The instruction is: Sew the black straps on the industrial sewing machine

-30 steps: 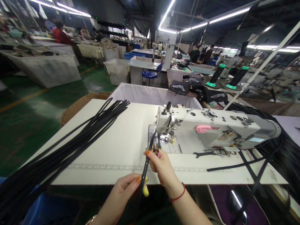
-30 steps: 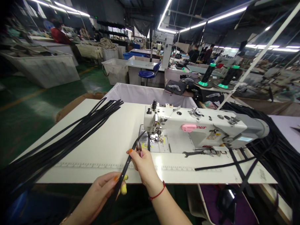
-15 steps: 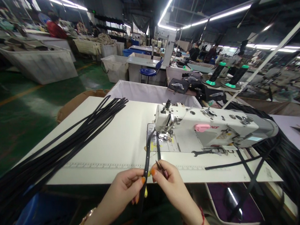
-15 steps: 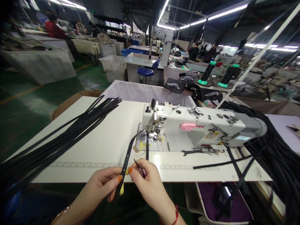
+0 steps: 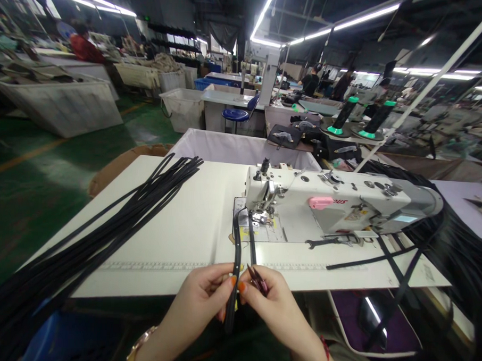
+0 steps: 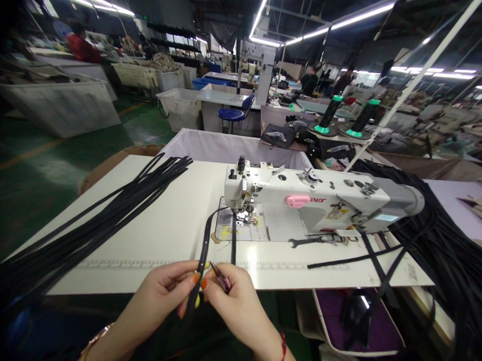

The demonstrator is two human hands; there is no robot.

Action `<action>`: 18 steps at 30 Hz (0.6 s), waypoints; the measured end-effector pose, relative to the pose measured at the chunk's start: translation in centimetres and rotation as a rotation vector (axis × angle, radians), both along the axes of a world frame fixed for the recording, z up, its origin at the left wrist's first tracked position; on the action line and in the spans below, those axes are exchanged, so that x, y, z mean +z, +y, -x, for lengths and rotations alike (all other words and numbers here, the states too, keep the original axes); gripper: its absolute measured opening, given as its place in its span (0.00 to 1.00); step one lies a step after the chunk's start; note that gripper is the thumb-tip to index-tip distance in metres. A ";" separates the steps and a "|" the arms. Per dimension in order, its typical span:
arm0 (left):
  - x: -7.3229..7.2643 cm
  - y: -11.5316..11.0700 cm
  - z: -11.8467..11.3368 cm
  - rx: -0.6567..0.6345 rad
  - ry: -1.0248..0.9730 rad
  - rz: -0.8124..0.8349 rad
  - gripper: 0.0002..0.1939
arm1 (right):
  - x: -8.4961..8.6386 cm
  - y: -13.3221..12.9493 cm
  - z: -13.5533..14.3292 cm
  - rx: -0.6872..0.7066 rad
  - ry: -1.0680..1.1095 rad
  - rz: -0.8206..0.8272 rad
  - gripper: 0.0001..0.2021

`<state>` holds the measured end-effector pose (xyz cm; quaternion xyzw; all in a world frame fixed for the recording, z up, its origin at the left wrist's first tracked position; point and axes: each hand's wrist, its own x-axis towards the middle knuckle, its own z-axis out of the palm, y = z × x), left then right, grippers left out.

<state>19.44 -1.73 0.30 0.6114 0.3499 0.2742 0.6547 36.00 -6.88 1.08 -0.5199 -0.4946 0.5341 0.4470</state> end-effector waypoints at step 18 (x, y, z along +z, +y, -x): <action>0.1 0.2 -1.1 0.012 0.036 -0.012 0.16 | -1.7 0.0 -1.4 -0.070 0.045 -0.039 0.12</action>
